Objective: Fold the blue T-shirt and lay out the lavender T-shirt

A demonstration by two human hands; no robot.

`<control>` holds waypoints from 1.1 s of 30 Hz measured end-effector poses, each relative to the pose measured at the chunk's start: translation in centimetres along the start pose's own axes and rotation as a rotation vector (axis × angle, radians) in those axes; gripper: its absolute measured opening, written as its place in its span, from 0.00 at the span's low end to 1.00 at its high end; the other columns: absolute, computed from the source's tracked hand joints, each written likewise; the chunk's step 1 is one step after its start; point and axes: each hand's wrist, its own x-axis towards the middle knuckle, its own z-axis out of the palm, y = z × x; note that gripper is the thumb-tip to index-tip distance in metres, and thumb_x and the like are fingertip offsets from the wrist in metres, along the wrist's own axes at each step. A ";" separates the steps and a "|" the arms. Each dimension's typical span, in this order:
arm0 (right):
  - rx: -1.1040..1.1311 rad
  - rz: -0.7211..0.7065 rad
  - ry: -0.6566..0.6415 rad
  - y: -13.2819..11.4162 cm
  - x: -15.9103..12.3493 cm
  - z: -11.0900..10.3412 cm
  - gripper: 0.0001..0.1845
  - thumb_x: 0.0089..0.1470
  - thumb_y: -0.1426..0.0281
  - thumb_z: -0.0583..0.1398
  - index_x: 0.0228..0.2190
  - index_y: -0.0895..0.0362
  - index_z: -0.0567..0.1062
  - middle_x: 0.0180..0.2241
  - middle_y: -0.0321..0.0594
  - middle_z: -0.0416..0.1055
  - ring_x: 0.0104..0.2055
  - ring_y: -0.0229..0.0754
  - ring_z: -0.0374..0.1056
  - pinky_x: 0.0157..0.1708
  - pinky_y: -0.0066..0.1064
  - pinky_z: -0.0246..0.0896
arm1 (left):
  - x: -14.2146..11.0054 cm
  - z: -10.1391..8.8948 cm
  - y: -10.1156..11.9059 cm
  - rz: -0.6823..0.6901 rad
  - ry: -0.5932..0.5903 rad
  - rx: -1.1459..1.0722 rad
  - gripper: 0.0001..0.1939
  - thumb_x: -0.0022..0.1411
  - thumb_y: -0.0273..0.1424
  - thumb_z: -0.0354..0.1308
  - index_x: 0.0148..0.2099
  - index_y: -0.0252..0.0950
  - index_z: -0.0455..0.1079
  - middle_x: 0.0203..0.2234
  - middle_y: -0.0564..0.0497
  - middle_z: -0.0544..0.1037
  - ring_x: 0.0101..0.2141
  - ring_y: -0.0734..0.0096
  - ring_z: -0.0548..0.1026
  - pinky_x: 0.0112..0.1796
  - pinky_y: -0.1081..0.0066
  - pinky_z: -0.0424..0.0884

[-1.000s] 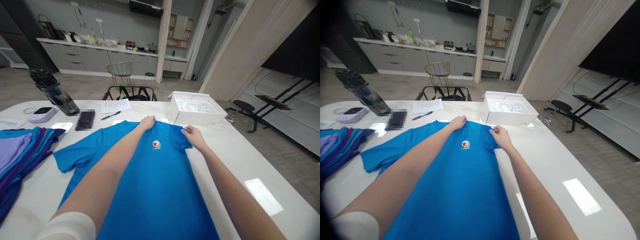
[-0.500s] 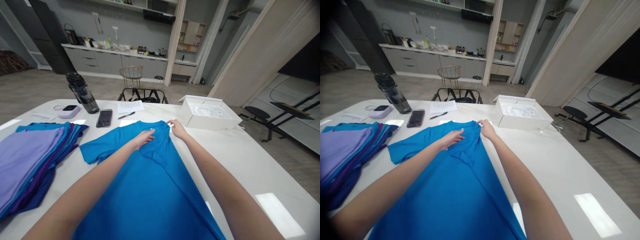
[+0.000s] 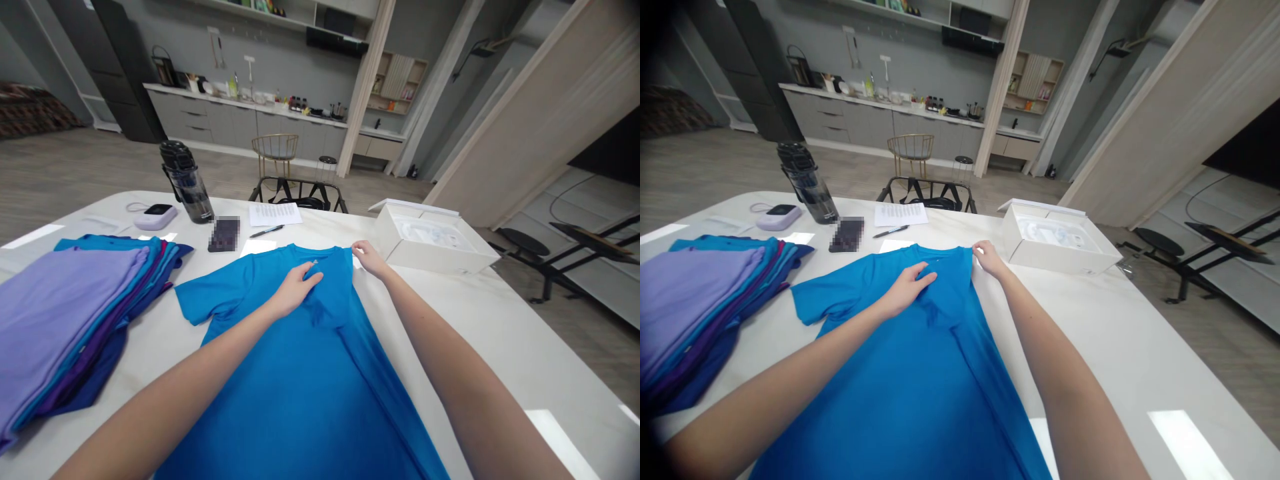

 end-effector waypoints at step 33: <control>-0.350 0.127 -0.127 -7.3 -12.9 5.1 0.31 0.69 0.51 0.45 0.68 0.47 0.55 0.72 0.42 0.42 0.73 0.58 0.40 0.64 0.71 0.35 | -1.9 -0.4 -6.3 0.073 -0.165 1.091 0.33 0.73 0.52 0.35 0.73 0.47 0.52 0.72 0.50 0.50 0.71 0.56 0.47 0.68 0.49 0.42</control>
